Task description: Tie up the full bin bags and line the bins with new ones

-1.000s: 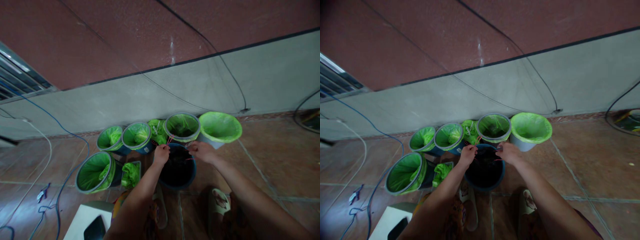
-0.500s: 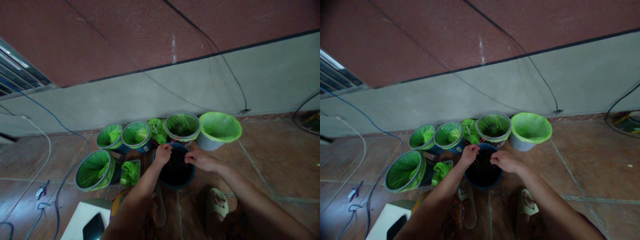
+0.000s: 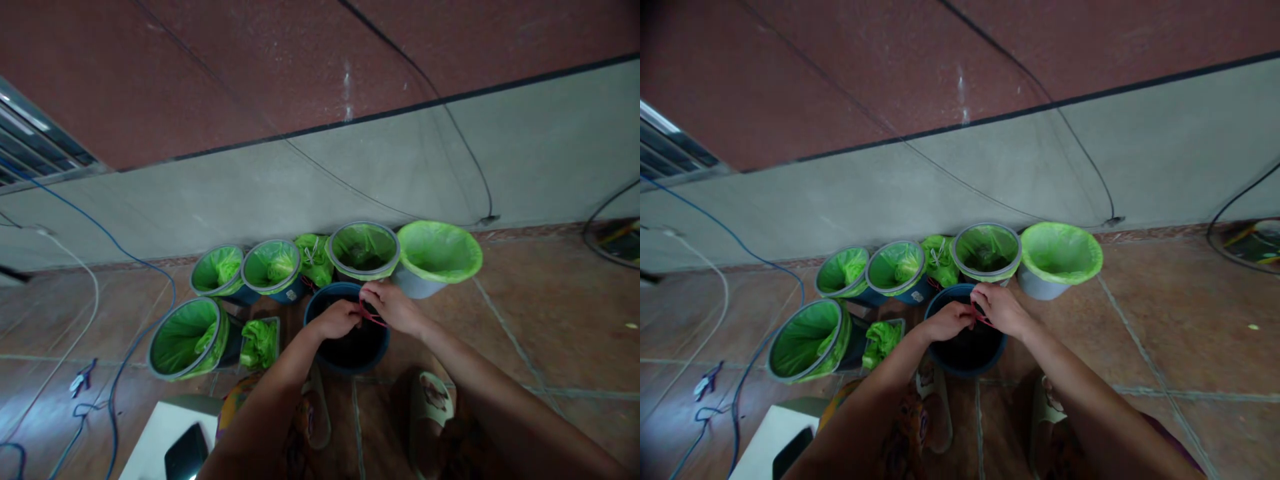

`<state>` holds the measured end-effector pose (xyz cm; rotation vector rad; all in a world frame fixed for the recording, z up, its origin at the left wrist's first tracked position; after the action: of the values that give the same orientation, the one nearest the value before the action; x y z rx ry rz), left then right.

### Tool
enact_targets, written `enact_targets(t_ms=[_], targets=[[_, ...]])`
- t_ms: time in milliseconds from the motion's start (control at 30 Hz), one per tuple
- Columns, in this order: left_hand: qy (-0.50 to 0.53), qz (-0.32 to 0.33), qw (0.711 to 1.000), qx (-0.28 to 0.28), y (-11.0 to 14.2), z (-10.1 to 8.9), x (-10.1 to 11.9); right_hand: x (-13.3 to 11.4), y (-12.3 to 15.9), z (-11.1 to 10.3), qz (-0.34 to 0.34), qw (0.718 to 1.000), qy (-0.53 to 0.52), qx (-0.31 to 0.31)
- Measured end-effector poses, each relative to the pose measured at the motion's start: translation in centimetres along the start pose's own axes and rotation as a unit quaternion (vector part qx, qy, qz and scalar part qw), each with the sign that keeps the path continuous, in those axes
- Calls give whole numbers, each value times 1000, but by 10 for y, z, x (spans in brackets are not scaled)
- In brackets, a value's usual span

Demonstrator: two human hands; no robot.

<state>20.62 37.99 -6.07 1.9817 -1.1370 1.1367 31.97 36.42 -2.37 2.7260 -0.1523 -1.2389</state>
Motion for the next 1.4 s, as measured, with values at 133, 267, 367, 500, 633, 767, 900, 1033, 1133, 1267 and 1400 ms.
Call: enact_targets(t_ms=[133, 267, 367, 500, 633, 767, 900, 1033, 1133, 1267, 1400], targets=[[4, 7, 1000, 18, -1, -1, 5, 22, -9, -5, 64, 994, 32, 80], [34, -44, 995, 86, 1, -6, -11, 34, -7, -24, 114, 972, -39, 202], [79, -94, 983, 137, 5, -9, -24, 30, 2, -42, 107, 948, -97, 284], [144, -143, 960, 190, 9, -10, -30, 25, -2, -26, 108, 975, -88, 172], [169, -160, 947, 220, 10, -12, -29, 30, -5, 17, 140, 990, -18, -8], [136, -154, 949, 237, 10, -17, -31, 27, 0, 39, 127, 988, -4, -94], [24, -108, 971, 209, 7, -24, -27, 26, 5, 49, 111, 979, 59, -158], [-113, -23, 982, 149, 3, -23, -8, 30, -2, 34, 107, 984, 127, -61], [-178, 39, 974, 137, 4, -20, 8, 27, -7, 26, 86, 995, 44, -13], [-212, 77, 968, 113, 5, -14, 19, 31, -8, 41, 138, 982, -102, -79], [-258, 78, 960, 72, 6, -13, 24, 40, -1, 57, 222, 948, -190, -129]])
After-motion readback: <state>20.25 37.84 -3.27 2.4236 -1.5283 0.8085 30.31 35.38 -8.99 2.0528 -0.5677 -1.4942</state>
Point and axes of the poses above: each hand's wrist, its own y-axis away from the middle knuckle, its own z-axis out of the palm, x = y × z, the point moved 7 cm from there along -y, towards the middle knuckle, and after that the axes turned 15 degrees about z, right-handed, at the moved point
